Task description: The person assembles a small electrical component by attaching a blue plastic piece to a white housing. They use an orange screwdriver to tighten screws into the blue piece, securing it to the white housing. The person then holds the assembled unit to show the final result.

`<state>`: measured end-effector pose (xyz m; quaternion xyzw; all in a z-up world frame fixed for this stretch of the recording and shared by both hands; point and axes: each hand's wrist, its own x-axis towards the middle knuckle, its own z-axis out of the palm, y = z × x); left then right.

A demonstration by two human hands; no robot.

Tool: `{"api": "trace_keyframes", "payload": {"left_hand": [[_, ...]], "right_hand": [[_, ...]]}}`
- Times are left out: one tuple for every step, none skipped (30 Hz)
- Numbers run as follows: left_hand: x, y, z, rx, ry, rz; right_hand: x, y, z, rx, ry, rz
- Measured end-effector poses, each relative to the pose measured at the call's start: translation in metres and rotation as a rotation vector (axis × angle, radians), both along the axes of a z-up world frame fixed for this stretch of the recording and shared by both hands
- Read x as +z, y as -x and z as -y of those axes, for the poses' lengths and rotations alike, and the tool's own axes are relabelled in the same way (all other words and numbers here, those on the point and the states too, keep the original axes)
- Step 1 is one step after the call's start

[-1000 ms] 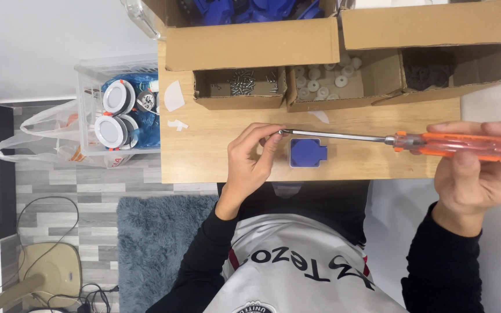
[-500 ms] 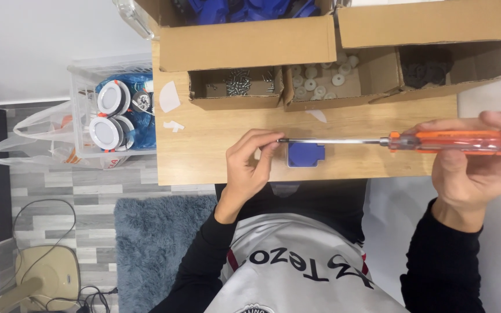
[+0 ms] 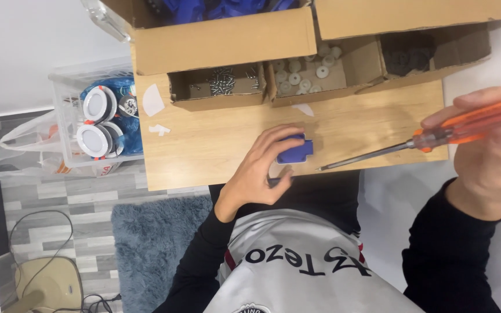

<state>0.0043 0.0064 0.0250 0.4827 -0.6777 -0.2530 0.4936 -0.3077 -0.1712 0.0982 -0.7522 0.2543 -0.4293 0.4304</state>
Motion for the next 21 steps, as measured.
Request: {"api": "trace_keyframes", "payload": {"left_hand": [[-0.001, 0.0, 0.001, -0.001, -0.014, 0.019], [-0.002, 0.001, 0.001, -0.006, -0.016, 0.017], [-0.002, 0.002, 0.001, 0.004, -0.029, 0.043], [-0.003, 0.003, 0.001, 0.014, -0.039, 0.069], [-0.003, 0.005, 0.002, 0.009, -0.039, 0.068], [-0.003, 0.007, 0.002, 0.013, -0.037, 0.057], [-0.002, 0.009, 0.002, 0.017, -0.036, 0.046], [-0.003, 0.01, 0.002, 0.013, -0.038, 0.044], [-0.004, 0.01, 0.002, 0.014, -0.041, 0.034], [-0.005, 0.01, 0.003, 0.015, -0.042, 0.024], [-0.006, 0.009, 0.003, 0.012, -0.043, 0.022], [-0.008, 0.009, 0.003, 0.014, -0.037, 0.016], [-0.009, 0.009, 0.003, 0.016, -0.031, 0.01], [-0.01, 0.009, 0.003, 0.015, -0.032, 0.009], [-0.011, 0.008, 0.003, 0.011, -0.03, 0.003], [-0.012, 0.008, 0.003, 0.008, -0.028, -0.003], [-0.012, 0.008, 0.003, 0.007, -0.03, -0.005], [-0.012, 0.008, 0.003, 0.004, -0.036, -0.011], [-0.012, 0.007, 0.003, 0.001, -0.042, -0.018], [-0.013, 0.007, 0.003, -0.002, -0.043, -0.019], [-0.013, 0.007, 0.003, -0.004, -0.043, -0.024]], "right_hand": [[0.003, -0.002, 0.0, 0.017, 0.024, -0.002], [0.004, -0.006, -0.001, 0.012, 0.022, -0.004], [0.005, -0.009, -0.002, 0.033, 0.095, 0.037], [0.005, -0.013, -0.002, 0.054, 0.171, 0.079], [0.014, -0.021, -0.006, 0.05, 0.171, 0.078], [0.023, -0.03, -0.01, 0.058, 0.163, 0.046], [0.032, -0.038, -0.014, 0.067, 0.155, 0.014], [0.035, -0.042, -0.016, 0.064, 0.152, 0.012], [0.039, -0.047, -0.018, 0.077, 0.141, 0.0], [0.042, -0.052, -0.02, 0.091, 0.132, -0.012], [0.039, -0.052, -0.016, 0.088, 0.131, -0.014], [0.035, -0.051, -0.012, 0.174, 0.209, 0.046], [0.031, -0.05, -0.008, 0.26, 0.286, 0.107], [0.033, -0.052, -0.009, 0.259, 0.285, 0.105], [0.035, -0.054, -0.01, 0.264, 0.282, 0.086], [0.036, -0.055, -0.012, 0.27, 0.279, 0.067], [0.036, -0.055, -0.009, 0.269, 0.278, 0.065], [0.035, -0.054, -0.006, 0.323, 0.284, 0.078], [0.035, -0.054, -0.003, 0.377, 0.291, 0.091], [0.037, -0.047, -0.002, 0.375, 0.29, 0.09], [0.04, -0.039, -0.001, 0.424, 0.03, -0.036]]}}
